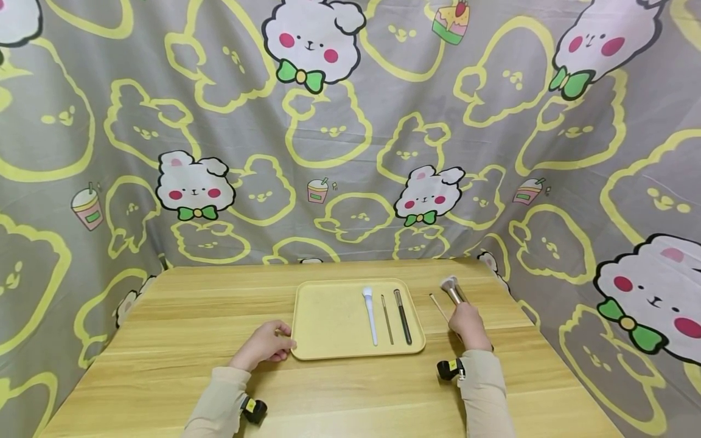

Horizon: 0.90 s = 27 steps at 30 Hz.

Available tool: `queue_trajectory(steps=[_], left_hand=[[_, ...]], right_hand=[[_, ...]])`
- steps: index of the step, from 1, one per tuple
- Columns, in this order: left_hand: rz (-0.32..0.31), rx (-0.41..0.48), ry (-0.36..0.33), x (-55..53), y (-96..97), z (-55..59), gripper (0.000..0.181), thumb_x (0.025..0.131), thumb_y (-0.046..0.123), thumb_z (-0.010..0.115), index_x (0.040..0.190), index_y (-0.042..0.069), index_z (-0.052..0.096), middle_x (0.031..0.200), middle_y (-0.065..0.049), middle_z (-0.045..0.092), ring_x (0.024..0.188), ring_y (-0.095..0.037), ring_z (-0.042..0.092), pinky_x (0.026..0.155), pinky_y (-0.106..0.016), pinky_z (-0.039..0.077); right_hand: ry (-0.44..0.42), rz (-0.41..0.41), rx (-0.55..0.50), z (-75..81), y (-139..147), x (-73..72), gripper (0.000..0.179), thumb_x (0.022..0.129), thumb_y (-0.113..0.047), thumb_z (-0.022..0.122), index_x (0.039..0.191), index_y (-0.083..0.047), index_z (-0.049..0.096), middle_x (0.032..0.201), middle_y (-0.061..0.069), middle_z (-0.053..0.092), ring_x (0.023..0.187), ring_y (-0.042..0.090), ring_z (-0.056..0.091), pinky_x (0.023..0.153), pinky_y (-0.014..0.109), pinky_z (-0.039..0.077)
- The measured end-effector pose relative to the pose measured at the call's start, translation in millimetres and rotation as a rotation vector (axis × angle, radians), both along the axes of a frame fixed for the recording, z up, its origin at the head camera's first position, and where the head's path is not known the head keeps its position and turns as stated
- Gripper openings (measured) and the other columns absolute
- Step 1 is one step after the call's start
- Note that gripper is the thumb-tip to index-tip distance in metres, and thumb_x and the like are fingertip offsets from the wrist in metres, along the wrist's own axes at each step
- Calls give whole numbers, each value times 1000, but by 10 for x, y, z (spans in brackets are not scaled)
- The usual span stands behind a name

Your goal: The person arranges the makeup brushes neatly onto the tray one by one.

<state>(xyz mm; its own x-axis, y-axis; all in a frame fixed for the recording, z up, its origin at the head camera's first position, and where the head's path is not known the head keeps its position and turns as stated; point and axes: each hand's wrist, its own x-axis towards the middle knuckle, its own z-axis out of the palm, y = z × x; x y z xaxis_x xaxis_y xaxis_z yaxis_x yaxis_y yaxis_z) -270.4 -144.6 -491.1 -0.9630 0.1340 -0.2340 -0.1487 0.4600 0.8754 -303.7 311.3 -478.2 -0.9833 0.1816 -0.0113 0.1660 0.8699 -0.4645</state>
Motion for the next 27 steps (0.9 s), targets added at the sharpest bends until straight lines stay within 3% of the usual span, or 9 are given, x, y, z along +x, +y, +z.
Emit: queue_trajectory(steps=[9,17,27], left_hand=[[12,8,2,-9,16,-10,26,85,4,70,106,-2,55,72,-8,62,56,-15,55,50,-26,49],[4,6,5,-4,10,5,26,85,5,70,105,-2,55,72,-9,63,57,-15,56,51,-26,49],[3,10,-2,7,6,8,26,85,4,70,105,-2,55,72,-9,63,56,-15,56,50,-26,49]], right_hand=[[-12,-50,-13,-7,-33,2,9,76,3,56,68,0,54,68,14,54,61,26,47,52,36,39],[5,-14,60,-21,-53,-35,4,74,4,57,71,3,57,74,20,61,65,27,51,59,41,46],[-18,13,78,13,-73,11,3,68,0,59,70,2,58,70,16,57,64,27,49,54,35,40]])
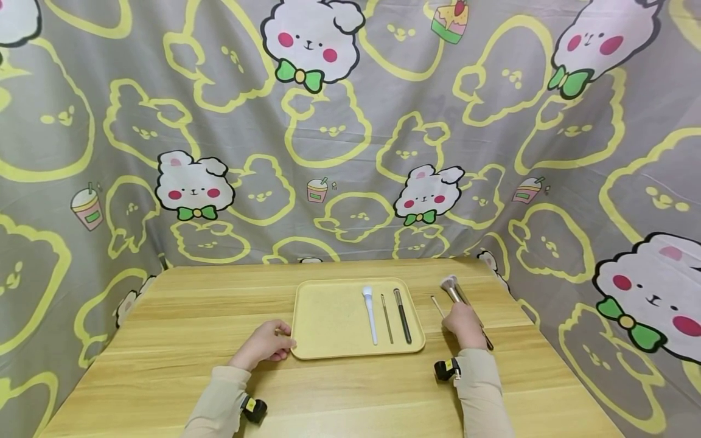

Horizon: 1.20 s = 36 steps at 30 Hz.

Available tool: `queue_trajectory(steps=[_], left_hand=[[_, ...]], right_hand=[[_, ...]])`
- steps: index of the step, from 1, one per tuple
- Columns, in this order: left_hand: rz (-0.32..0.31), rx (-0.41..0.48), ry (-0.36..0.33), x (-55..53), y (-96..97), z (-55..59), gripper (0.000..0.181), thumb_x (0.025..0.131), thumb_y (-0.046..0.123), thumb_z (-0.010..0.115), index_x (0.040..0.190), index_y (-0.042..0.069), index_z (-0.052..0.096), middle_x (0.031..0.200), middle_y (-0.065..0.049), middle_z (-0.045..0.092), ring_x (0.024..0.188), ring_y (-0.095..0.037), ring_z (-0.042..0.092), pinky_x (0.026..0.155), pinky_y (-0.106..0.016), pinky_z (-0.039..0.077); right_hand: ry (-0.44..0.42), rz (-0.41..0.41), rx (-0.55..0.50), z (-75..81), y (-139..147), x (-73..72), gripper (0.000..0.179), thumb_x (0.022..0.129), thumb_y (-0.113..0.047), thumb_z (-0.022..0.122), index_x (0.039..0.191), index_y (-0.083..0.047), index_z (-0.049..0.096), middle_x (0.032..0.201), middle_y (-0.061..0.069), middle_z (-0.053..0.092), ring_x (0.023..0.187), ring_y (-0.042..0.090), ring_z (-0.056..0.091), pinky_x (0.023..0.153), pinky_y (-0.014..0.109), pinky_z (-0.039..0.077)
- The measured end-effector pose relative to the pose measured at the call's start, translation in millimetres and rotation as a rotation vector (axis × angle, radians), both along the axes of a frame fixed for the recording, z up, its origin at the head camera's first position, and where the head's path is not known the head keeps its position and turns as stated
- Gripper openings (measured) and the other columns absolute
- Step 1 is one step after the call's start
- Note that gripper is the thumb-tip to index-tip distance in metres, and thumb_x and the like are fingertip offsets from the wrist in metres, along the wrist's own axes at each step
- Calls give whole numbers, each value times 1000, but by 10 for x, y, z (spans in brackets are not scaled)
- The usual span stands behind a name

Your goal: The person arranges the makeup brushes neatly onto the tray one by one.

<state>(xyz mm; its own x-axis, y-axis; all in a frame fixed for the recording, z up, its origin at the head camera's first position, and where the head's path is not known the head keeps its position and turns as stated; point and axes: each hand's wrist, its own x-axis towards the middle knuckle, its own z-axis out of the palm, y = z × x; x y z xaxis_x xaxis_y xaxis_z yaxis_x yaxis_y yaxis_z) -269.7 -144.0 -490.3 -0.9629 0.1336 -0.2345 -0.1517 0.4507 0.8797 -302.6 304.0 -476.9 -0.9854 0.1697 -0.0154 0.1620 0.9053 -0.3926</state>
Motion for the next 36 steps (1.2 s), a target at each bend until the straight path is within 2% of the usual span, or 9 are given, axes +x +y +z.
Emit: queue_trajectory(steps=[7,12,16,21,25,31,36], left_hand=[[1,-2,1,-1,4,-1,27,85,5,70,105,-2,54,72,-9,63,56,-15,56,50,-26,49],[0,-2,-8,-5,-1,-7,26,85,5,69,106,-2,54,72,-9,63,57,-15,56,50,-26,48],[-1,-5,-5,-8,-2,-5,26,85,5,69,106,-2,54,72,-9,63,57,-15,56,50,-26,48],[-1,-9,5,-11,4,-11,26,85,5,70,105,-2,55,73,-9,63,57,-15,56,51,-26,49],[-6,-3,-2,-6,-3,-10,26,85,5,69,105,-2,54,73,-9,63,57,-15,56,51,-26,49],[-6,-8,-1,-5,-10,-7,26,85,5,69,105,-2,54,73,-9,63,57,-15,57,51,-26,49],[-2,-12,-3,-14,-6,-4,27,85,5,69,106,-2,54,74,-9,62,58,-15,57,52,-26,49]], right_hand=[[-21,38,29,20,-1,31,7,65,-2,59,64,-4,52,67,13,54,62,25,47,54,36,39],[-42,19,-25,-4,24,22,15,66,-5,59,62,-9,45,64,9,48,58,22,41,51,33,34],[-51,8,-80,-14,50,17,18,70,-7,59,63,-10,42,63,8,43,56,20,39,49,31,33],[-45,-11,-101,10,42,2,22,78,-13,63,65,-8,46,63,7,44,57,21,43,50,32,36],[-24,-28,-137,26,27,-16,25,80,-16,65,65,-7,47,61,4,43,54,19,44,49,31,37],[20,-16,-316,52,33,-73,19,81,-17,62,67,-5,54,56,0,49,52,14,46,50,28,39],[39,17,-441,135,-4,-75,14,83,-13,61,78,0,60,60,1,58,56,11,53,55,26,45]])
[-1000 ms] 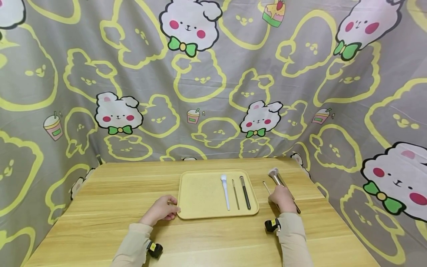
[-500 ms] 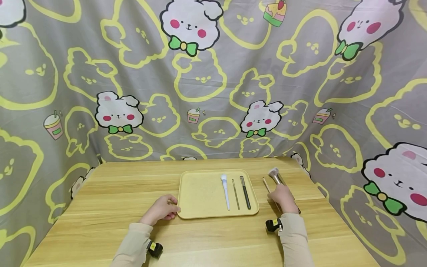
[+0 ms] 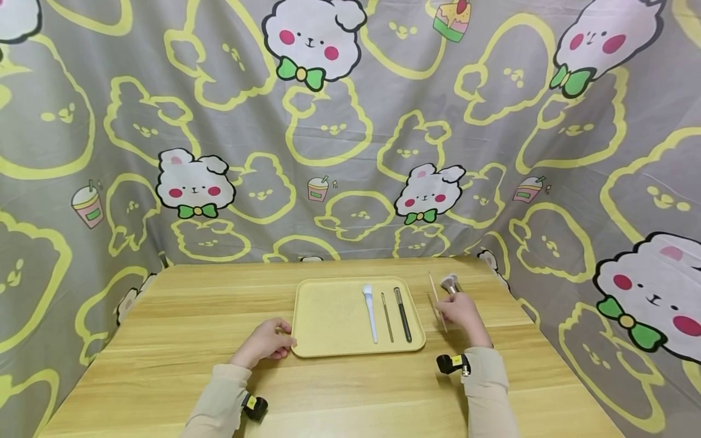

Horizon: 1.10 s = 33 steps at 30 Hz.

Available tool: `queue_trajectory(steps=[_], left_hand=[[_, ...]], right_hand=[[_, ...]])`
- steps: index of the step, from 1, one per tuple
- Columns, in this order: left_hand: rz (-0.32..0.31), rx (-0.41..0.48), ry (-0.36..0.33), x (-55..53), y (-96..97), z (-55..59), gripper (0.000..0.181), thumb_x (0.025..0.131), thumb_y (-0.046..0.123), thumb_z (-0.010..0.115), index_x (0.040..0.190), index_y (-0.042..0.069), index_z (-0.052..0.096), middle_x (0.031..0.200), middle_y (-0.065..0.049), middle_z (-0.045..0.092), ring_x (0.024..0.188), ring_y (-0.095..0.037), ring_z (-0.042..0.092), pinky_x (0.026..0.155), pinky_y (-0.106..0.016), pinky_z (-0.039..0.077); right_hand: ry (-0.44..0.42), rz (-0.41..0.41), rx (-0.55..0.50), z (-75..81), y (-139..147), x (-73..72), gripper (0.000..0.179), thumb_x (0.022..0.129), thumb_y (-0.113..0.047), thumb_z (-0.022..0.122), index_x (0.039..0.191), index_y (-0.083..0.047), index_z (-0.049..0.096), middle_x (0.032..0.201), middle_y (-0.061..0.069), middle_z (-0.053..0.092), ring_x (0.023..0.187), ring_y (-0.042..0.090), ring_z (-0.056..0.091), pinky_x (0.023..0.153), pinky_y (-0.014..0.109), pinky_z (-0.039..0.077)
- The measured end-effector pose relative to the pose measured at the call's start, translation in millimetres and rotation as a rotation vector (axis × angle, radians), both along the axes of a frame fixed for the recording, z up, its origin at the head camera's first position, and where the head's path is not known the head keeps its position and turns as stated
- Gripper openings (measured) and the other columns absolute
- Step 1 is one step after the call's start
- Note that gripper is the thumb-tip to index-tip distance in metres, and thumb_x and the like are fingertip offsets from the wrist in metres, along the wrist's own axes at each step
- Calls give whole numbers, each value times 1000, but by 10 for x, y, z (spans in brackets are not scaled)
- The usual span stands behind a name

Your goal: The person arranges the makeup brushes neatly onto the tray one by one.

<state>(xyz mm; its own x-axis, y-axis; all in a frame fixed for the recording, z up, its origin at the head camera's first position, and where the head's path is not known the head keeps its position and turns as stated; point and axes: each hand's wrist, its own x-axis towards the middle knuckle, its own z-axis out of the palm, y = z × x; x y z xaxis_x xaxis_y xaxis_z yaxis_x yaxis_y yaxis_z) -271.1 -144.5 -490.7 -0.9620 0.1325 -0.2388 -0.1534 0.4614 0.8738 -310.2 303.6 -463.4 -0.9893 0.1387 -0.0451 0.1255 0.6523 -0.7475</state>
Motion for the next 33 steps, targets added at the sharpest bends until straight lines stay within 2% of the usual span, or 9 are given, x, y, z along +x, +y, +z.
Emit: queue_trajectory(steps=[5,11,15,19,26,33], left_hand=[[3,5,-4,3,5,-2,26,85,5,69,104,-2,55,72,-8,62,57,-15,56,51,-26,48],[-7,21,-16,-12,7,6,27,86,5,69,107,-2,54,72,-8,62,57,-14,56,50,-25,49],[-2,23,-26,-21,10,12,26,86,4,69,107,-2,54,72,-8,62,57,-13,57,50,-24,49],[7,22,-31,-19,11,10,26,86,4,69,106,-1,54,71,-8,62,57,-14,57,51,-24,49],[-4,33,-36,-24,-1,9,28,86,5,69,108,-2,53,72,-8,62,57,-14,57,52,-25,50],[-4,36,-34,-32,-7,-10,30,86,5,69,109,-3,53,72,-7,62,56,-13,57,51,-25,50]], right_hand=[[3,16,-42,66,-68,29,17,85,-13,61,84,4,59,65,4,62,58,10,58,56,25,50],[38,15,49,112,-185,26,16,84,-16,61,81,0,62,62,1,62,57,9,58,57,25,50],[62,31,67,124,-311,-4,15,83,-15,60,73,-4,60,57,-1,59,54,9,55,55,24,46],[60,53,17,148,-450,-26,16,83,-12,59,68,-5,56,55,-1,56,53,10,53,55,24,46],[60,60,-67,225,-696,-48,11,82,-8,57,72,-3,58,59,2,58,54,11,57,56,26,52],[51,66,-146,240,-962,-88,10,83,-7,59,80,1,63,63,5,61,53,12,60,64,38,59]])
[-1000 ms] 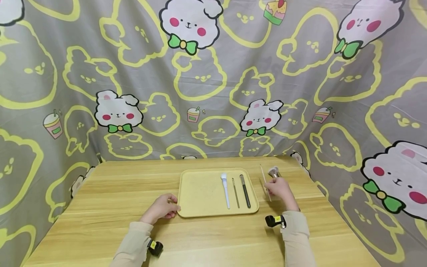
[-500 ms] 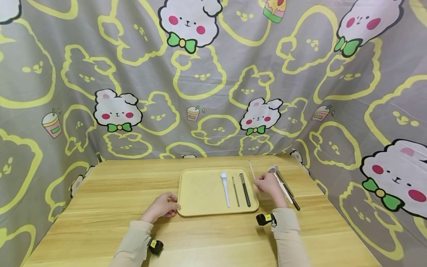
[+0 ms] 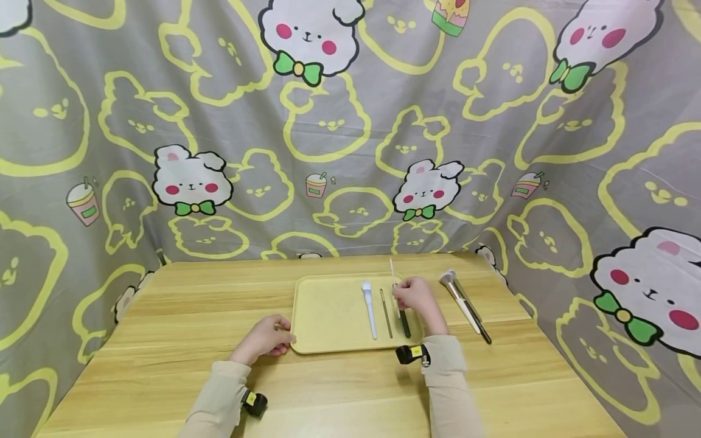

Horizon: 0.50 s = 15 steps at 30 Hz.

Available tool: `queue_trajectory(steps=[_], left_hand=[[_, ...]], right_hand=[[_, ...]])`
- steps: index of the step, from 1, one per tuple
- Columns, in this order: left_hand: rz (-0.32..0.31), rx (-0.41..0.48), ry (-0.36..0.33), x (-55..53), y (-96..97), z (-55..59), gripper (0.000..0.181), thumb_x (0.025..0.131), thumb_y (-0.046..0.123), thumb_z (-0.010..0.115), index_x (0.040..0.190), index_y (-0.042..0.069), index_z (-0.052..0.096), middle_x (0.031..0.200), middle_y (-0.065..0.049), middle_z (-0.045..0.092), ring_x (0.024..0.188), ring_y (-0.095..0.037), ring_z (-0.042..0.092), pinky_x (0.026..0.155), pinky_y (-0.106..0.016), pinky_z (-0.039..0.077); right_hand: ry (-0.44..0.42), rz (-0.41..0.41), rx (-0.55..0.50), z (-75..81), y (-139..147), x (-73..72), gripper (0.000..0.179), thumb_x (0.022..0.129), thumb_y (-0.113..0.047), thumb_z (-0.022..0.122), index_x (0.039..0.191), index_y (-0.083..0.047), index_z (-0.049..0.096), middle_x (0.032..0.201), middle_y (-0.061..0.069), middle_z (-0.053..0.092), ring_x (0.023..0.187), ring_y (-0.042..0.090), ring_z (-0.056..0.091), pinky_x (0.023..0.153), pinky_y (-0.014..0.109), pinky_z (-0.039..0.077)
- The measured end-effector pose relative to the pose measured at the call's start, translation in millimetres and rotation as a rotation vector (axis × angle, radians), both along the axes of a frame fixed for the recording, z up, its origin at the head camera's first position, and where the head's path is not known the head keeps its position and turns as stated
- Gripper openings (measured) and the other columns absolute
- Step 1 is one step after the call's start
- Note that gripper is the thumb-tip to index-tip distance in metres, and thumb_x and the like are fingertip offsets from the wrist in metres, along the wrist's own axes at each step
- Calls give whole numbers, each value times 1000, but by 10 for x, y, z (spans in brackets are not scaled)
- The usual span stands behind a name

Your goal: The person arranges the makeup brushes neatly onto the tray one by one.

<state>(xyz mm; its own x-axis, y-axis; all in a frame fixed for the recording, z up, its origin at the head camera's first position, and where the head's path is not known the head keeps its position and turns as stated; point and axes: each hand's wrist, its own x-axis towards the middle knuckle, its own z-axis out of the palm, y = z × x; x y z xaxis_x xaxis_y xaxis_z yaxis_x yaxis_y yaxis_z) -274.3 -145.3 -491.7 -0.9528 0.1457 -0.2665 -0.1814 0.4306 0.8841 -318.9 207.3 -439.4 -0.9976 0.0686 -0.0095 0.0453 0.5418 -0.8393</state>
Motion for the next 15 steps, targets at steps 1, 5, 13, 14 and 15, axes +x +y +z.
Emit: queue_trajectory(steps=[1,5,13,14,15], left_hand=[[0,2,-2,-1,-1,0,30,86,5,69,109,-3,53,72,-7,62,56,-13,57,51,-25,50],[-4,-3,-2,-2,-6,4,29,86,6,69,109,-3,52,72,-7,62,57,-14,56,51,-25,49],[4,-31,21,27,4,21,29,85,6,70,108,-2,53,73,-9,63,57,-15,56,51,-27,49],[5,-33,21,29,6,22,29,85,6,70,108,-2,54,73,-9,63,57,-15,56,51,-27,49],[4,-33,23,29,7,24,30,85,6,70,108,-2,54,74,-10,63,57,-15,56,51,-27,49]], right_hand=[[-2,6,-13,-1,-46,-1,10,83,-7,59,81,2,63,64,6,62,54,12,60,64,38,59],[-4,28,-58,-15,-245,-2,6,83,-5,61,82,1,62,64,7,62,54,14,60,59,34,58],[-17,104,-128,-58,-580,7,4,83,-3,59,82,1,61,67,11,63,53,14,60,59,36,59],[-18,115,-132,-68,-605,8,5,83,-3,58,83,1,61,67,11,63,53,14,60,59,36,59],[-21,121,-135,-76,-628,8,5,83,-3,58,83,1,61,68,11,63,54,14,60,59,35,59]])
